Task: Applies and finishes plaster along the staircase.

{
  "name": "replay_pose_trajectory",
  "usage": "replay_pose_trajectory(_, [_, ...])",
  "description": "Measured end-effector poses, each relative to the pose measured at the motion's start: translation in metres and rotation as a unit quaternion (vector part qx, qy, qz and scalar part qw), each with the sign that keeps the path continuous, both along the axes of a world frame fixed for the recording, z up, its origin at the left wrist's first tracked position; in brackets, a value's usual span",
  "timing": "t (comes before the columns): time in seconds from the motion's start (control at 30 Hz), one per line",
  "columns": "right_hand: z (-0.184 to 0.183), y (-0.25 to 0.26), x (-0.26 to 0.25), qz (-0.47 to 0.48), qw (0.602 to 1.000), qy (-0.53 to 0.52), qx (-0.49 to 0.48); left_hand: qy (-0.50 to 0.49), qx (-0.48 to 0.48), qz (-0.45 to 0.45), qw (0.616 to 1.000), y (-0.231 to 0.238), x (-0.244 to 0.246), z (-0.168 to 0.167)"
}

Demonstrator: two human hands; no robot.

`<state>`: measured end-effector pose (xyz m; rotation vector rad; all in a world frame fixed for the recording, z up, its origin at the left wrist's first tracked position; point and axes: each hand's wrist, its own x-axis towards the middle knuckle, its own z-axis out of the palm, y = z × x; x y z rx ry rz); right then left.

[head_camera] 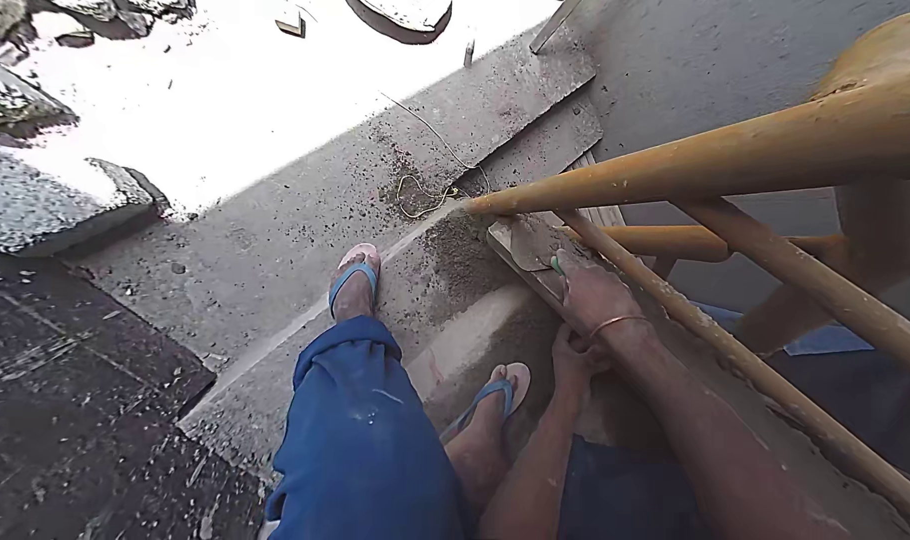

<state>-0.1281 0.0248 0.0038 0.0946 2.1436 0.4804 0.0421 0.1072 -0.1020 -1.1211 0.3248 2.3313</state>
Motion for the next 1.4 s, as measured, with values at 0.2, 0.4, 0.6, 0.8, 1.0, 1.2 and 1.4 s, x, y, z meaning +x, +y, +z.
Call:
replay_pose_trajectory(0.2, [0.055,0.058,0.080,-0.045,0.996,0.073,0.005,0.014,-0.010,0.005,1.000,0.009,0.005,-0.007])
replay_pose_trajectory(0.4, [0.077,0.103,0.148,-0.049,0.987,0.149,0.018,-0.003,0.012,-0.005,1.000,0.006,0.003,-0.005])
replay_pose_trajectory(0.6, [0.073,0.121,0.156,-0.050,0.989,0.135,0.019,-0.012,0.009,-0.002,1.000,0.008,0.002,-0.006])
replay_pose_trajectory(0.8, [0.040,0.097,0.086,-0.022,0.999,0.025,0.017,-0.009,0.003,0.001,1.000,0.006,0.001,-0.003])
replay_pose_trajectory(1.0, [0.006,0.078,0.027,0.040,0.998,0.021,-0.032,-0.006,0.003,0.005,1.000,0.007,-0.001,-0.005])
replay_pose_trajectory(1.2, [0.088,0.154,0.099,0.017,0.999,0.034,0.025,-0.010,0.004,0.007,1.000,0.008,0.000,-0.005])
replay_pose_trajectory(1.4, [0.150,0.251,0.215,0.110,0.978,0.176,-0.007,-0.018,0.009,0.001,1.000,0.007,-0.001,-0.005])
